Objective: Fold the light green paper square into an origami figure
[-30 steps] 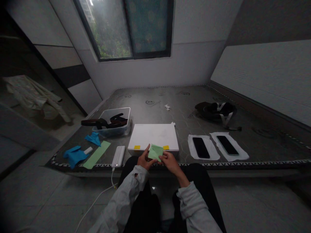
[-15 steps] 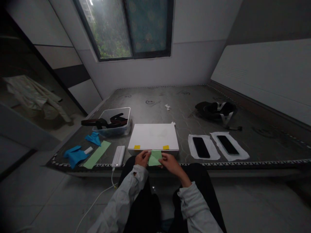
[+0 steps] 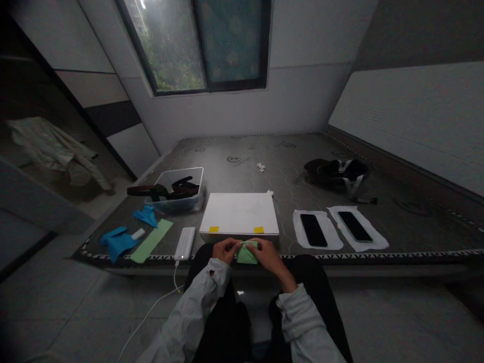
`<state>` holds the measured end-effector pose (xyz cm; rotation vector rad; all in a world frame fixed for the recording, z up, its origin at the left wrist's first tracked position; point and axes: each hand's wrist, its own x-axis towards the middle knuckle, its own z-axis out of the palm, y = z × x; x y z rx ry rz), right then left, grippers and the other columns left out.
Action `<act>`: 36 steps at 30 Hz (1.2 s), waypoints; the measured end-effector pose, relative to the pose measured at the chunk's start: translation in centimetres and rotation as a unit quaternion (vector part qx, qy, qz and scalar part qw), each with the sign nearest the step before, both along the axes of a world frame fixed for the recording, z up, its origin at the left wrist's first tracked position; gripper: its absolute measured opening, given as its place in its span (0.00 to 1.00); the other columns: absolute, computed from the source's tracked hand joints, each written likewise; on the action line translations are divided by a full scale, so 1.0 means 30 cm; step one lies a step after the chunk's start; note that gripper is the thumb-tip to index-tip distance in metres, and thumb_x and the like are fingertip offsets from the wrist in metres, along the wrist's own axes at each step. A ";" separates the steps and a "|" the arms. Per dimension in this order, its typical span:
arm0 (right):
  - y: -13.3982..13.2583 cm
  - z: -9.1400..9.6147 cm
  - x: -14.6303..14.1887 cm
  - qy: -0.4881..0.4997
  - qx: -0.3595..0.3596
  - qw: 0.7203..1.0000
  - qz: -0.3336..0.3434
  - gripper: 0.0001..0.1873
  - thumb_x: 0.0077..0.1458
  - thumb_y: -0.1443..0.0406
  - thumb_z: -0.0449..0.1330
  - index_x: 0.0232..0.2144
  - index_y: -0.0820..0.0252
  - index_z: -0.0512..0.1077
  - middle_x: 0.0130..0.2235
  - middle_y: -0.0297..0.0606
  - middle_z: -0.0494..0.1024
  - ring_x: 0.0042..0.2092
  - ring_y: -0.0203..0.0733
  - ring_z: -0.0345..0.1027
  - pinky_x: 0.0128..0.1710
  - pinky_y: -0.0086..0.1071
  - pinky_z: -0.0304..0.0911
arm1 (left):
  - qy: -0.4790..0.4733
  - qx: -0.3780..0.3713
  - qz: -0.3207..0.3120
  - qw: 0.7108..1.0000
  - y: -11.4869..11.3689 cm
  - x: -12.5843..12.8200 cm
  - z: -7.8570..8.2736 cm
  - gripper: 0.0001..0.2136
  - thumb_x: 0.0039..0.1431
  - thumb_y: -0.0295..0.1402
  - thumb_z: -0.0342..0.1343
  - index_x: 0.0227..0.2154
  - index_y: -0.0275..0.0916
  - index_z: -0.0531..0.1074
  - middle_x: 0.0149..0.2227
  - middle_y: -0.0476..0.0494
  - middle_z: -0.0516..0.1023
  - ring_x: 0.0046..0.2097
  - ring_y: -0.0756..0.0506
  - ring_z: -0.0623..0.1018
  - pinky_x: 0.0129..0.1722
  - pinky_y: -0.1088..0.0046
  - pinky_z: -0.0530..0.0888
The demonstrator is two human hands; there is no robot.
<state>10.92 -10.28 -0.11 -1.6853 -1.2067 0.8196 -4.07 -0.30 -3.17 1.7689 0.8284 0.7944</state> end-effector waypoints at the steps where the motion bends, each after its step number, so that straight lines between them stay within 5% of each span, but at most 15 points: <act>1: -0.003 0.006 0.004 -0.031 -0.001 0.999 0.008 0.17 0.52 0.54 0.57 0.34 0.60 0.77 0.33 0.39 0.80 0.36 0.46 0.72 0.37 0.34 0.64 | 0.000 0.008 -0.002 1.000 -0.003 0.000 0.004 0.10 0.52 0.39 0.57 0.30 0.40 0.79 0.30 0.46 0.82 0.33 0.46 0.80 0.32 0.73 0.75; 6: -0.019 0.010 -0.005 -0.081 -0.016 0.994 0.068 0.14 0.51 0.56 0.59 0.28 0.60 0.77 0.26 0.33 0.77 0.30 0.41 0.69 0.31 0.29 0.62 | -0.046 0.052 -0.038 0.997 -0.009 0.002 0.016 0.13 0.55 0.40 0.54 0.34 0.39 0.79 0.33 0.42 0.81 0.36 0.46 0.79 0.36 0.71 0.76; 15: 0.003 -0.022 0.003 0.173 -0.039 0.984 0.007 0.23 0.49 0.49 0.58 0.39 0.60 0.73 0.33 0.38 0.78 0.32 0.43 0.71 0.26 0.33 0.69 | -0.050 0.080 -0.062 0.994 0.001 0.003 0.020 0.19 0.59 0.39 0.49 0.52 0.41 0.69 0.46 0.41 0.76 0.43 0.46 0.76 0.41 0.70 0.74; 21: -0.003 -0.008 0.041 0.201 -0.038 0.977 -0.055 0.27 0.46 0.49 0.60 0.42 0.62 0.73 0.32 0.39 0.79 0.31 0.43 0.72 0.27 0.32 0.66 | -0.028 0.100 -0.128 0.986 -0.009 -0.002 0.017 0.15 0.45 0.39 0.65 0.37 0.41 0.77 0.49 0.40 0.71 0.30 0.51 0.76 0.31 0.72 0.76; 25: -0.008 -0.014 0.043 0.214 -0.039 0.974 -0.068 0.28 0.46 0.49 0.60 0.44 0.62 0.72 0.34 0.40 0.79 0.33 0.45 0.72 0.30 0.32 0.66 | -0.037 0.115 -0.130 0.984 -0.008 0.001 0.012 0.17 0.39 0.39 0.68 0.36 0.41 0.78 0.49 0.40 0.71 0.28 0.52 0.76 0.27 0.73 0.76; 30: -0.005 -0.017 0.036 0.216 -0.022 0.975 -0.044 0.28 0.46 0.49 0.60 0.46 0.59 0.72 0.41 0.41 0.79 0.40 0.48 0.72 0.38 0.37 0.66 | -0.033 0.126 -0.089 0.987 -0.005 0.008 0.005 0.06 0.45 0.37 0.65 0.26 0.41 0.80 0.43 0.42 0.76 0.30 0.50 0.76 0.25 0.75 0.74; 36: -0.002 -0.040 0.008 0.294 -0.050 0.954 -0.021 0.33 0.48 0.43 0.55 0.51 0.54 0.67 0.43 0.40 0.78 0.39 0.47 0.72 0.33 0.37 0.68 | -0.026 0.110 -0.004 0.994 0.007 0.012 -0.003 0.09 0.55 0.37 0.56 0.27 0.38 0.76 0.35 0.43 0.78 0.34 0.49 0.76 0.32 0.76 0.73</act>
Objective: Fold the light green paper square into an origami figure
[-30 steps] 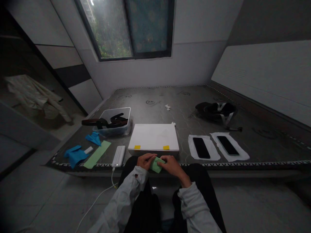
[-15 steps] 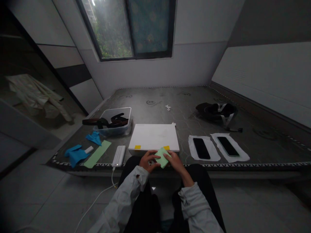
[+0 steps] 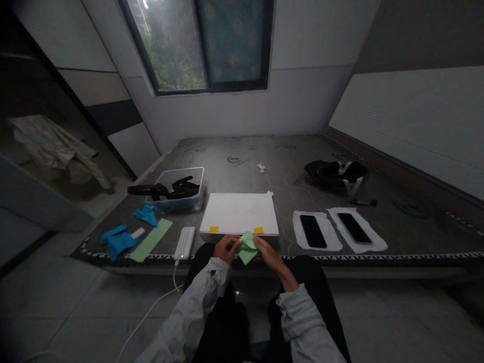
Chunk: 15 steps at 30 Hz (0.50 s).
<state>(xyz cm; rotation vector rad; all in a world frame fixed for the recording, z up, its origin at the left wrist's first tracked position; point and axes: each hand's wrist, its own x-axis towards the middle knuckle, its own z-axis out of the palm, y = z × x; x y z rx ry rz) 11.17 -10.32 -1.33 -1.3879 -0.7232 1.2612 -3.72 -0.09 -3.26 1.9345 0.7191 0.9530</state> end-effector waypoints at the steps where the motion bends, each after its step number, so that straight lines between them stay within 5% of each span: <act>1: 0.001 -0.004 -0.003 0.005 0.001 1.000 0.006 0.34 0.48 0.43 0.54 0.51 0.54 0.67 0.44 0.40 0.77 0.40 0.47 0.72 0.34 0.38 0.69 | 0.006 0.005 0.010 1.000 0.002 -0.001 0.000 0.09 0.55 0.37 0.55 0.28 0.38 0.76 0.34 0.44 0.78 0.34 0.49 0.76 0.33 0.75 0.72; 9: 0.017 0.005 -0.008 -0.063 0.069 0.993 0.065 0.27 0.46 0.48 0.61 0.45 0.56 0.73 0.44 0.40 0.78 0.45 0.48 0.71 0.50 0.44 0.60 | 0.031 0.035 0.037 0.998 0.001 -0.003 0.018 0.10 0.55 0.38 0.53 0.25 0.38 0.74 0.29 0.45 0.75 0.33 0.49 0.74 0.34 0.76 0.70; 15: 0.009 0.029 -0.034 -0.103 0.029 0.994 0.038 0.32 0.52 0.43 0.51 0.43 0.62 0.75 0.40 0.42 0.79 0.44 0.50 0.70 0.48 0.43 0.62 | 0.053 0.047 0.061 0.996 -0.003 -0.002 0.023 0.10 0.55 0.37 0.53 0.24 0.38 0.73 0.27 0.46 0.74 0.31 0.49 0.73 0.32 0.76 0.69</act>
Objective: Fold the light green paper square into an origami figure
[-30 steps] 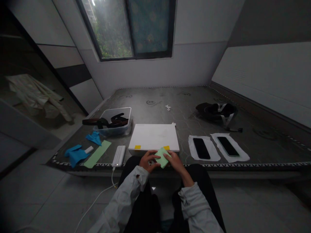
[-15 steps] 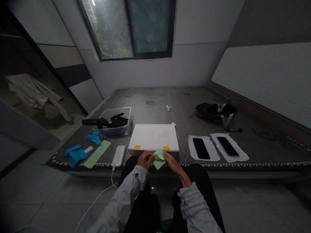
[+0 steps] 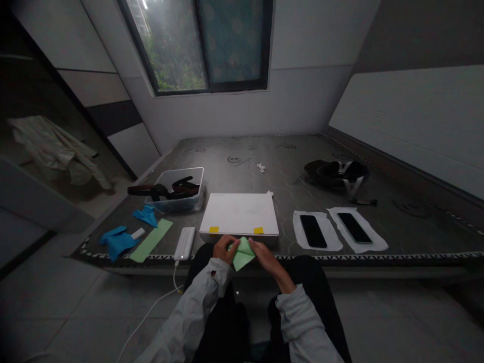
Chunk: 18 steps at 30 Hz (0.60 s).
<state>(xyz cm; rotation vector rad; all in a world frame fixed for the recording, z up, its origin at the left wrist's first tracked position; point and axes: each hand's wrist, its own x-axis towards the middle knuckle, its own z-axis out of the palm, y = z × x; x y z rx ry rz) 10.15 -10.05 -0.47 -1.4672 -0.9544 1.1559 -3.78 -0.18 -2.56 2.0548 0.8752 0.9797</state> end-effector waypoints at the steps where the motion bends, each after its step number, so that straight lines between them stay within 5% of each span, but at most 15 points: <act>1: -0.002 0.004 -0.003 -0.010 0.002 1.000 0.016 0.31 0.53 0.44 0.52 0.44 0.63 0.74 0.40 0.42 0.79 0.43 0.50 0.71 0.46 0.42 0.63 | -0.001 0.005 0.000 1.000 -0.001 -0.001 0.002 0.10 0.55 0.37 0.53 0.23 0.38 0.73 0.27 0.46 0.74 0.31 0.49 0.73 0.32 0.76 0.69; 8: 0.002 -0.004 -0.012 -0.047 0.048 0.997 0.047 0.24 0.56 0.51 0.53 0.49 0.58 0.71 0.42 0.38 0.78 0.42 0.45 0.71 0.44 0.38 0.64 | -0.028 -0.012 -0.002 1.000 -0.003 -0.002 0.007 0.09 0.53 0.35 0.55 0.22 0.37 0.72 0.26 0.46 0.74 0.30 0.50 0.73 0.32 0.77 0.70; 14: 0.012 -0.021 -0.007 -0.046 0.064 0.996 0.038 0.24 0.55 0.51 0.54 0.49 0.57 0.70 0.43 0.38 0.78 0.41 0.46 0.71 0.43 0.38 0.66 | -0.057 -0.186 0.012 0.981 0.000 0.012 -0.009 0.13 0.46 0.37 0.61 0.34 0.35 0.74 0.26 0.48 0.77 0.22 0.54 0.70 0.22 0.81 0.67; 18: 0.007 -0.006 -0.006 -0.066 0.068 0.995 0.028 0.24 0.55 0.51 0.54 0.50 0.57 0.70 0.45 0.40 0.77 0.44 0.47 0.70 0.44 0.39 0.65 | -0.060 -0.246 -0.013 0.967 0.006 0.013 -0.016 0.13 0.45 0.40 0.61 0.28 0.34 0.76 0.25 0.45 0.78 0.26 0.50 0.75 0.25 0.79 0.70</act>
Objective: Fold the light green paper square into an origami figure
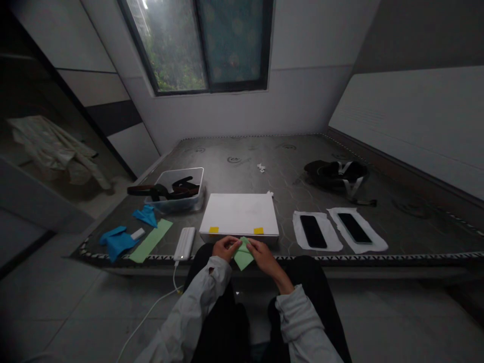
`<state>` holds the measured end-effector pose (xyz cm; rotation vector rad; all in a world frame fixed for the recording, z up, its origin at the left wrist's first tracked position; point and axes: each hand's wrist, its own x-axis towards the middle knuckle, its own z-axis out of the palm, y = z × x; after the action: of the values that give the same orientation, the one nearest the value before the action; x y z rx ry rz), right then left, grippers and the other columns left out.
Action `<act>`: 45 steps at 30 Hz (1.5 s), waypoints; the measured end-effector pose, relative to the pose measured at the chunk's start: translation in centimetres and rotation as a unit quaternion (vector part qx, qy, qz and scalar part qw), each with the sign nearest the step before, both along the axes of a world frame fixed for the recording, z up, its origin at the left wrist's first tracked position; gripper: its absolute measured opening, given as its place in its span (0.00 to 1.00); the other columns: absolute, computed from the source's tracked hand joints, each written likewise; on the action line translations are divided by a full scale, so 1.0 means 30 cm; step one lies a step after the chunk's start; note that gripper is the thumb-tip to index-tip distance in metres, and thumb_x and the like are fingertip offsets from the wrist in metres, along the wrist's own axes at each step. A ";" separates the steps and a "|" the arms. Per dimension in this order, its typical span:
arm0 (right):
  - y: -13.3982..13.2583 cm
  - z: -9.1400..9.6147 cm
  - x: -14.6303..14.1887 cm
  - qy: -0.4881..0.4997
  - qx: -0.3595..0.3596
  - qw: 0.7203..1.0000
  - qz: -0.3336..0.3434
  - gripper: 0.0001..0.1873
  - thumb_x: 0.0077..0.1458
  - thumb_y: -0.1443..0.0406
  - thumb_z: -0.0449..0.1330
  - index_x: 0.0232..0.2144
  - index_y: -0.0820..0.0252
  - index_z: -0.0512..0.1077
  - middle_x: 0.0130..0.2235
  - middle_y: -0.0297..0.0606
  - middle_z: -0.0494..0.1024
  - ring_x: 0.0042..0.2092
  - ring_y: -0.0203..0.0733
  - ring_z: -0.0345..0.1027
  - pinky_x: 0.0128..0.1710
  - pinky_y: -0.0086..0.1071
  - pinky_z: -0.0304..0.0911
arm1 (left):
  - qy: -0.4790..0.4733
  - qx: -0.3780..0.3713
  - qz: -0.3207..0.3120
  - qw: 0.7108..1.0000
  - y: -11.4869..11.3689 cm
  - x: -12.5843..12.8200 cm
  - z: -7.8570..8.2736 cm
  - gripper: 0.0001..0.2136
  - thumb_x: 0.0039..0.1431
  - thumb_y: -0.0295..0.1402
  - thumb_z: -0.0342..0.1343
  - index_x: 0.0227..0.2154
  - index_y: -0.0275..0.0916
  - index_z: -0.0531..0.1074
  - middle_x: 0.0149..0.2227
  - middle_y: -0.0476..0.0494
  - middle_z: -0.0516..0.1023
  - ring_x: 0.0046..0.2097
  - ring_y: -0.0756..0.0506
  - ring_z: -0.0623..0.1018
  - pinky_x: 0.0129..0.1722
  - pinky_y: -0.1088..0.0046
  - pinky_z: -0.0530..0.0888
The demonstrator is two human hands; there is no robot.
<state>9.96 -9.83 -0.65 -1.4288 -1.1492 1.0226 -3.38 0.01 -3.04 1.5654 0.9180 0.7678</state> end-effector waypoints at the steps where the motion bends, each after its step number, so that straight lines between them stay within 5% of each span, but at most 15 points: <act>1: -0.002 0.003 0.000 -0.004 0.001 1.000 0.001 0.24 0.55 0.51 0.54 0.50 0.57 0.70 0.45 0.40 0.77 0.45 0.47 0.70 0.45 0.39 0.65 | 0.003 -0.010 -0.004 1.000 0.001 -0.002 -0.001 0.13 0.45 0.41 0.62 0.27 0.34 0.77 0.24 0.44 0.78 0.26 0.50 0.75 0.25 0.79 0.70; 14: 0.006 -0.008 -0.022 -0.116 0.007 0.992 -0.050 0.26 0.60 0.50 0.45 0.44 0.59 0.74 0.40 0.41 0.79 0.40 0.47 0.71 0.42 0.38 0.64 | -0.021 -0.004 -0.020 1.000 -0.012 -0.013 0.019 0.12 0.42 0.38 0.65 0.26 0.34 0.78 0.28 0.42 0.81 0.31 0.45 0.78 0.31 0.73 0.73; 21: 0.006 -0.003 -0.005 -0.132 -0.004 0.986 -0.103 0.25 0.60 0.51 0.46 0.44 0.60 0.74 0.42 0.44 0.78 0.43 0.48 0.71 0.45 0.39 0.63 | -0.009 0.029 -0.070 0.997 -0.011 -0.009 0.000 0.13 0.48 0.39 0.60 0.35 0.36 0.79 0.33 0.42 0.81 0.32 0.46 0.78 0.33 0.74 0.74; 28: 0.000 0.018 0.002 -0.106 -0.051 0.991 -0.065 0.24 0.47 0.53 0.61 0.42 0.64 0.75 0.36 0.41 0.80 0.36 0.47 0.72 0.34 0.33 0.66 | -0.007 0.008 -0.033 0.999 -0.003 -0.009 -0.025 0.12 0.45 0.37 0.62 0.32 0.35 0.78 0.26 0.44 0.80 0.27 0.48 0.77 0.28 0.77 0.73; 32: -0.002 0.010 0.005 -0.105 -0.061 0.991 -0.061 0.22 0.52 0.52 0.56 0.40 0.64 0.76 0.32 0.38 0.80 0.34 0.46 0.72 0.33 0.33 0.65 | -0.038 -0.011 -0.022 0.999 0.009 -0.011 -0.025 0.13 0.44 0.37 0.62 0.32 0.35 0.79 0.26 0.43 0.80 0.28 0.48 0.77 0.29 0.76 0.73; 41: -0.010 0.046 0.028 0.023 -0.016 0.999 0.028 0.28 0.54 0.49 0.53 0.51 0.60 0.69 0.43 0.40 0.78 0.40 0.45 0.72 0.42 0.38 0.66 | -0.077 -0.054 -0.010 0.996 0.029 -0.006 -0.054 0.15 0.42 0.39 0.63 0.33 0.34 0.79 0.28 0.41 0.80 0.30 0.46 0.78 0.30 0.74 0.74; 45: -0.013 0.032 0.041 0.034 -0.031 0.999 -0.021 0.29 0.51 0.48 0.56 0.49 0.62 0.71 0.42 0.43 0.79 0.40 0.47 0.73 0.42 0.41 0.68 | -0.071 -0.054 -0.014 0.996 0.032 -0.005 -0.064 0.17 0.43 0.39 0.63 0.35 0.33 0.78 0.29 0.40 0.80 0.30 0.46 0.77 0.32 0.73 0.74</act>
<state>11.21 -10.22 0.32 -1.4497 -1.0437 1.0769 -3.53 0.98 -4.97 1.4079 0.8181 0.7865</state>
